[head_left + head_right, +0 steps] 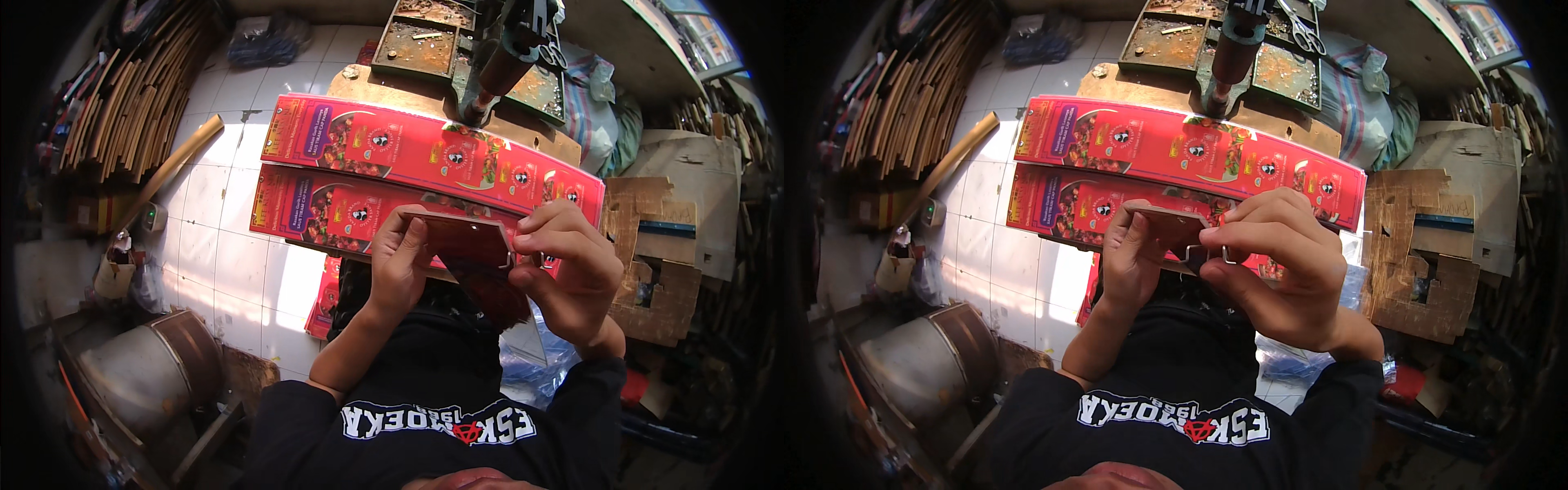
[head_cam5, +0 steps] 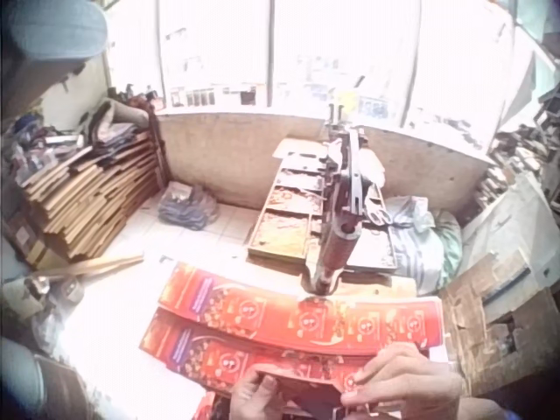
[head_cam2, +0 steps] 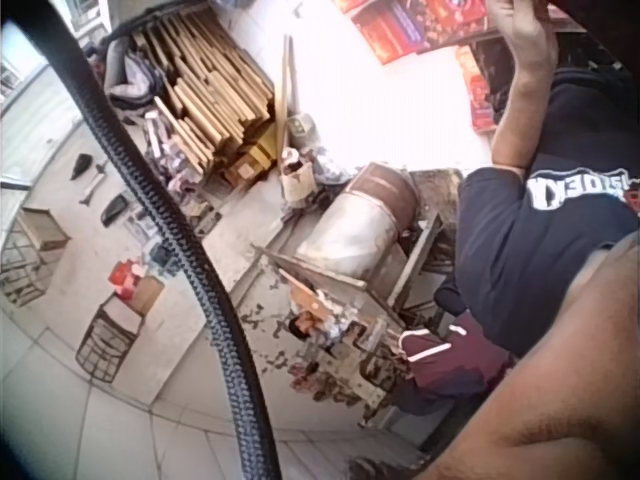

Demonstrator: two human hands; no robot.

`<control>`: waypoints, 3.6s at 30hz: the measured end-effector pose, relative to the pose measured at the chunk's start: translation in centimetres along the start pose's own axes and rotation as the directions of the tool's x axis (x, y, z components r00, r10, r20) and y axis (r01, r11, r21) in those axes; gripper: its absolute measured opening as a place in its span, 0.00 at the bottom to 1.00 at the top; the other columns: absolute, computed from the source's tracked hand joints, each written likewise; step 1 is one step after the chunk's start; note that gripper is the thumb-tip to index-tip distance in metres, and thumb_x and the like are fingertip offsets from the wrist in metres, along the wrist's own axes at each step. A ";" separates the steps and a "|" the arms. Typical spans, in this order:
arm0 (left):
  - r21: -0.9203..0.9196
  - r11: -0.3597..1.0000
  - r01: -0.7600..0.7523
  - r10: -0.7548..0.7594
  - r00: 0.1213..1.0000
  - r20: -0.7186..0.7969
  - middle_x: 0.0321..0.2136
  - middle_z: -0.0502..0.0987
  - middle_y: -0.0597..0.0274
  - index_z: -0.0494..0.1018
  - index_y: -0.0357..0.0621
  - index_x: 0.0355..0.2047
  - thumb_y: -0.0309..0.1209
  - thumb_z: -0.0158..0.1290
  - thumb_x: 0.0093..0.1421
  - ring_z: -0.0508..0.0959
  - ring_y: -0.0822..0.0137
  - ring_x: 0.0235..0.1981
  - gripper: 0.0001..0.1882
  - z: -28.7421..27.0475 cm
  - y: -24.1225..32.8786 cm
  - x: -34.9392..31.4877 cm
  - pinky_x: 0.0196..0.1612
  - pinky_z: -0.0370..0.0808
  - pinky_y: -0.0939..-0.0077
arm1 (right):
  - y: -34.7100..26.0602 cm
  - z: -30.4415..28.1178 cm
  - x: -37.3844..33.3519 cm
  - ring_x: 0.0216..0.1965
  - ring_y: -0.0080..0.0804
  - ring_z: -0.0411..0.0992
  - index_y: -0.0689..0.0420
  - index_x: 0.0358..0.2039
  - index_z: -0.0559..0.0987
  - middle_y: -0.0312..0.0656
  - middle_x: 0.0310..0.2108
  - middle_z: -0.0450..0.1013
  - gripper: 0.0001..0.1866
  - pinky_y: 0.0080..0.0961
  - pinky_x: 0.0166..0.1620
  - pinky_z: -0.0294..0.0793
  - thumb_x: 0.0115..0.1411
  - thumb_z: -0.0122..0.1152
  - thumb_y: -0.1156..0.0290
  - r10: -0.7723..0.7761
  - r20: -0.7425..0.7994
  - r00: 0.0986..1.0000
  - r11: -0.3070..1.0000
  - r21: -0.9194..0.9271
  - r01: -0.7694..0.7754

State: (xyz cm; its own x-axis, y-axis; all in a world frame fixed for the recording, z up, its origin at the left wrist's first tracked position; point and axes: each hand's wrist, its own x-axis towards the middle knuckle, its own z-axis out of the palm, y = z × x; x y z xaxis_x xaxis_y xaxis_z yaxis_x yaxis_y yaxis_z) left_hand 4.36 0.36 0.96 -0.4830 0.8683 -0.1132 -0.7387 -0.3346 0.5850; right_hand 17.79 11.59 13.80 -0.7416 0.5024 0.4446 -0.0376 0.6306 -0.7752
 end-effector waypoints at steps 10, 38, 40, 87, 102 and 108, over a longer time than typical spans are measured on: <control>-0.427 0.868 0.253 0.017 0.845 0.534 0.28 0.67 0.63 0.66 0.45 0.45 0.40 0.48 0.65 0.69 0.68 0.31 0.14 -1.3 -0.7 0.9 0.38 0.65 0.75 | 4.7 5.5 -3.1 0.34 0.28 0.73 0.61 0.40 0.80 0.43 0.34 0.72 0.20 0.21 0.34 0.73 0.45 0.68 0.89 0.057 -0.171 0.984 0.957 0.289 -0.005; -0.470 0.823 0.319 -0.099 0.896 0.434 0.34 0.69 0.58 0.67 0.41 0.45 0.34 0.54 0.63 0.74 0.65 0.30 0.15 -1.7 -0.6 0.0 0.34 0.73 0.78 | 3.4 8.6 -3.9 0.23 0.25 0.67 0.57 0.45 0.81 0.36 0.24 0.71 0.22 0.22 0.25 0.67 0.46 0.68 0.84 -0.028 -0.241 0.970 0.996 -0.086 0.008; -0.486 0.817 0.311 -0.088 0.900 0.428 0.34 0.68 0.58 0.67 0.41 0.46 0.34 0.53 0.63 0.73 0.66 0.30 0.15 -1.7 -0.7 0.0 0.34 0.73 0.78 | 3.6 8.4 -3.8 0.23 0.25 0.67 0.57 0.44 0.81 0.36 0.24 0.72 0.22 0.22 0.25 0.67 0.46 0.68 0.85 -0.066 -0.237 0.969 0.993 -0.115 0.040; -0.424 0.863 0.275 -0.058 0.888 0.457 0.36 0.66 0.58 0.66 0.42 0.46 0.36 0.53 0.63 0.73 0.69 0.34 0.15 -1.1 -0.6 0.3 0.35 0.73 0.83 | 4.3 9.2 -4.4 0.19 0.27 0.69 0.61 0.39 0.80 0.37 0.21 0.72 0.20 0.22 0.22 0.68 0.43 0.69 0.87 -0.130 -0.370 0.920 0.991 -0.082 0.107; -0.457 0.852 0.256 -0.024 0.890 0.455 0.36 0.66 0.56 0.66 0.41 0.46 0.34 0.51 0.64 0.73 0.69 0.32 0.14 -1.5 -1.2 0.5 0.35 0.75 0.80 | 4.6 9.1 -4.3 0.20 0.26 0.71 0.61 0.38 0.81 0.37 0.23 0.74 0.18 0.21 0.24 0.69 0.45 0.69 0.86 -0.115 -0.371 0.922 0.993 -0.021 0.116; -0.449 0.857 0.253 -0.036 0.898 0.438 0.36 0.66 0.56 0.66 0.42 0.46 0.35 0.51 0.64 0.73 0.69 0.30 0.14 -1.4 -1.1 0.3 0.34 0.74 0.80 | 4.7 9.2 -4.3 0.20 0.26 0.71 0.60 0.39 0.81 0.37 0.23 0.74 0.18 0.21 0.23 0.68 0.45 0.69 0.86 -0.108 -0.379 0.919 0.993 -0.004 0.115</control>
State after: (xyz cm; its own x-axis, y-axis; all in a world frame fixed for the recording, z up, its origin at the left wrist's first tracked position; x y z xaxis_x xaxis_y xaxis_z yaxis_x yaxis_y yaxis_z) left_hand 4.35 0.51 -0.90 -0.2010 0.9524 0.2293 -0.9664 -0.2310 0.1124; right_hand 14.65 6.95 4.09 -0.4234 0.6178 0.6626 -0.1197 0.6868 -0.7169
